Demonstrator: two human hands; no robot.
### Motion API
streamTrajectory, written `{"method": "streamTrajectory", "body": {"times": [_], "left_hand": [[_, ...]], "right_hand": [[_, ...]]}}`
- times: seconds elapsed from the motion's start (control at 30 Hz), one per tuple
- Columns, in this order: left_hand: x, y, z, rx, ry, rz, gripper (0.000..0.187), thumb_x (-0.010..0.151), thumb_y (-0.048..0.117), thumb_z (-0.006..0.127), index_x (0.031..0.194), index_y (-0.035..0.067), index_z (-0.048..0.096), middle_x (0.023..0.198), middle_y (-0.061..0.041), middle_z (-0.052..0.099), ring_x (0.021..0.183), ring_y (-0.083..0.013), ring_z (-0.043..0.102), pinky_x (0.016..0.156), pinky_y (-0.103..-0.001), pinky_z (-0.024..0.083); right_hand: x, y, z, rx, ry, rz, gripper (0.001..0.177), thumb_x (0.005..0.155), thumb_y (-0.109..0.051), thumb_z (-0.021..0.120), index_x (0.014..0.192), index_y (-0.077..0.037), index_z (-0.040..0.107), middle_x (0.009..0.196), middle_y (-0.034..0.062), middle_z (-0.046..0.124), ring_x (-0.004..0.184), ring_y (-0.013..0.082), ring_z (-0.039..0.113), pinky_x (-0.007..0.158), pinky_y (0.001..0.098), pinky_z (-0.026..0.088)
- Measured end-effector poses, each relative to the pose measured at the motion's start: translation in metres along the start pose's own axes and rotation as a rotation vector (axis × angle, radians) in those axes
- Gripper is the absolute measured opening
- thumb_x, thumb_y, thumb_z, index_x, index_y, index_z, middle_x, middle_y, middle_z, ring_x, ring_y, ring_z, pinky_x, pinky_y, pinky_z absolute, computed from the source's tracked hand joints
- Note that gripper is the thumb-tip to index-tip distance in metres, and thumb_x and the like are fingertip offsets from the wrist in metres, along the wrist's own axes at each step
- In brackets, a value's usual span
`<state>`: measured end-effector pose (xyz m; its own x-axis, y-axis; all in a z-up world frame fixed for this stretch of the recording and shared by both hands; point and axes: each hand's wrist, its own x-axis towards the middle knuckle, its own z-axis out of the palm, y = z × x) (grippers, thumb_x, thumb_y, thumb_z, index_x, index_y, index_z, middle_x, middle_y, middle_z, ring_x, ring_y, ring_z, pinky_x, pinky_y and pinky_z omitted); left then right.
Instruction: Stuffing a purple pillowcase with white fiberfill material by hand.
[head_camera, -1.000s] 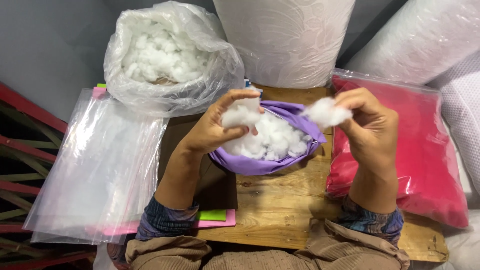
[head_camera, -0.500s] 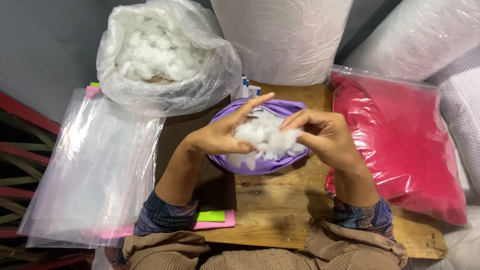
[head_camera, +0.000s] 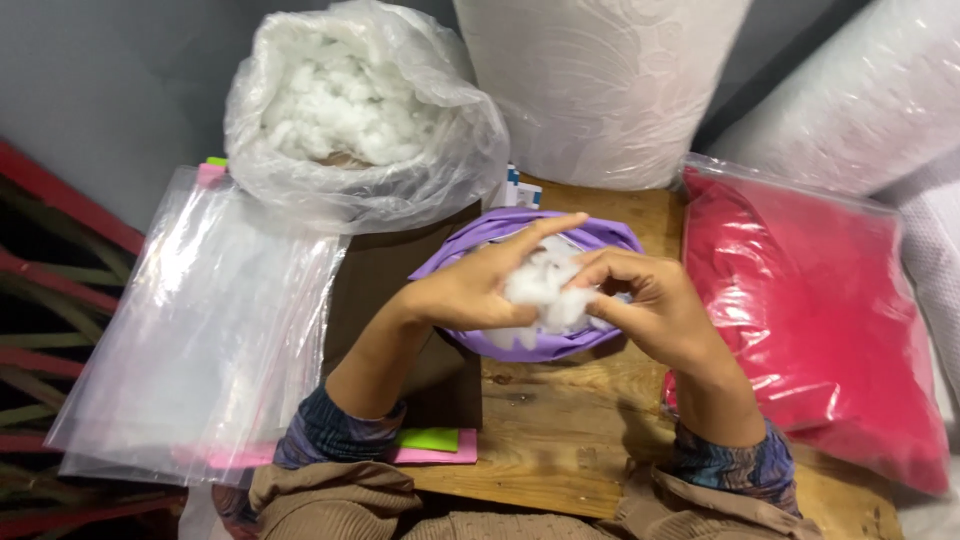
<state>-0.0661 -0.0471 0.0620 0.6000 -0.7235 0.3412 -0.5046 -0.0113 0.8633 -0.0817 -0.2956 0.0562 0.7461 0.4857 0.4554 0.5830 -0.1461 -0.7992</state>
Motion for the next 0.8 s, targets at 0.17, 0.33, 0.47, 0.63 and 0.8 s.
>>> {"method": "streamTrajectory", "body": {"times": [0.17,0.33,0.47,0.63,0.8], "left_hand": [[-0.001,0.008,-0.006,0.018,0.039,0.046,0.075,0.081,0.006,0.061,0.153,0.017,0.044,0.149,-0.024,0.054,0.139,-0.0436,0.051,0.115,-0.054,0.040],[-0.005,-0.006,-0.014,0.015,0.029,0.101,0.052,0.100,0.051,0.056,0.142,0.020,0.057,0.143,-0.004,0.064,0.125,-0.0172,0.065,0.103,-0.027,0.048],[-0.010,0.001,-0.020,0.115,0.166,-0.038,0.047,0.085,0.005,0.060,0.129,0.018,0.064,0.129,0.000,0.070,0.114,-0.0133,0.066,0.100,-0.026,0.048],[-0.010,-0.005,-0.025,0.281,0.235,-0.115,0.045,0.082,0.007,0.059,0.125,0.018,0.062,0.131,-0.005,0.070,0.118,-0.0195,0.068,0.097,-0.028,0.048],[-0.005,-0.012,-0.020,0.351,0.252,-0.181,0.043,0.080,0.009,0.064,0.122,0.020,0.059,0.136,-0.002,0.068,0.123,-0.0200,0.065,0.100,-0.030,0.043]], "right_hand": [[-0.006,0.003,-0.012,0.022,0.112,0.016,0.010,0.082,-0.001,0.078,0.091,0.003,0.074,0.098,0.0189,0.075,0.091,0.0219,0.071,0.080,0.0329,0.056],[-0.023,0.006,-0.029,0.135,0.198,0.042,0.018,0.091,-0.014,0.073,0.102,0.000,0.069,0.109,0.0147,0.073,0.099,0.0220,0.073,0.089,0.0311,0.063],[-0.034,0.008,-0.043,0.130,0.355,-0.040,0.024,0.087,-0.022,0.079,0.103,-0.008,0.067,0.113,0.0090,0.072,0.111,0.0242,0.074,0.106,0.0393,0.067],[-0.035,0.003,-0.045,0.141,0.464,-0.064,0.024,0.085,-0.022,0.083,0.100,-0.016,0.065,0.110,0.0014,0.072,0.115,0.0275,0.077,0.116,0.0481,0.071],[-0.025,-0.002,-0.030,-0.070,0.172,0.009,0.015,0.093,-0.004,0.071,0.106,0.002,0.069,0.106,0.0147,0.073,0.098,0.0203,0.072,0.087,0.0273,0.061]]}}
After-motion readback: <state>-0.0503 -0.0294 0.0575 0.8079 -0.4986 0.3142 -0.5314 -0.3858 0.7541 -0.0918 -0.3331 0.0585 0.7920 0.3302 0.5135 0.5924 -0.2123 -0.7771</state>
